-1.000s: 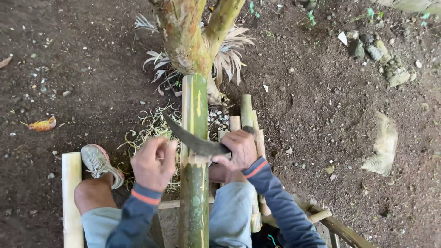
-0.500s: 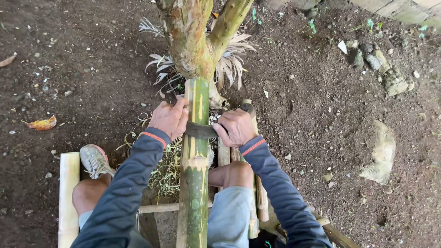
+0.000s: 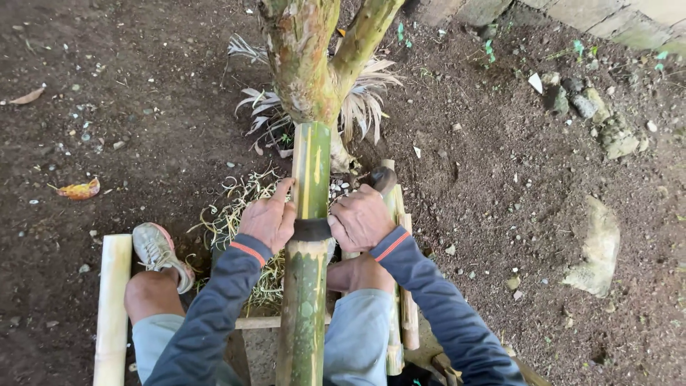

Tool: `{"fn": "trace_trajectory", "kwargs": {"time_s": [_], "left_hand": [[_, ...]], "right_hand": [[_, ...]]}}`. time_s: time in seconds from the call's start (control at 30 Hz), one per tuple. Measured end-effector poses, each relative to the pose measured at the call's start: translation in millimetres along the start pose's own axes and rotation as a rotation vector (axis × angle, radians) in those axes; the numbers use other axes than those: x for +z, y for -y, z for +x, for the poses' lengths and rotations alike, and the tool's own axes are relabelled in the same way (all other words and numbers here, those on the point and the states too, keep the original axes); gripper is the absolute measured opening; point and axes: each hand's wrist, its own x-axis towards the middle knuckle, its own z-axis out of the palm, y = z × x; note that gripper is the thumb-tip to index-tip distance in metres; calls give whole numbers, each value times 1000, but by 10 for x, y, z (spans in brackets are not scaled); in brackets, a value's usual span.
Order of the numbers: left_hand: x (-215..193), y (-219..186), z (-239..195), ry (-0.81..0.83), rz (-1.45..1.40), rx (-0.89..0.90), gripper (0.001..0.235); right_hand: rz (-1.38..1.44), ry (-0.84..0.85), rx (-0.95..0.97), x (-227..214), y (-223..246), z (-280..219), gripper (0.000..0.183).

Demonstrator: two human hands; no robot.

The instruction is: Shaving the outer skin and smoothing the surface of bamboo stalks using a curved machete.

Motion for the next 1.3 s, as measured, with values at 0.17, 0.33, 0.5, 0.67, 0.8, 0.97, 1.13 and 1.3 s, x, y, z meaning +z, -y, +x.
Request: {"fn": "trace_trajectory", "kwargs": {"time_s": [0.17,0.33,0.5,0.67,0.8,0.97,1.13,1.3], "left_hand": [[165,62,-55,-95,-66,-54,44],[260,151,102,-224,-82,-33,40],[230,209,387,-343,-219,25,42],[242,229,366,-337,-160,49,45],[198,264,384,-211,-107,55,43],[193,338,162,-206,-78,109,41],[157,336,30,-164,-91,39,36],[147,348,134,-205,-128,21,28]], "right_hand": [[3,-46,-30,138,-65,-63,18],[-44,-116,-68,302,-218,-38,19],[-6,-224,-14,386,-425,98,16],[-29,-178,-9,215,-354,136,18],[-88,-132,-62,-37,-382,136,22],[11,-91,-63,-3,-375,-27,20],[139,2,-71,130,-299,-108,17],[133,-76,-42,274,-411,-62,17]]}}
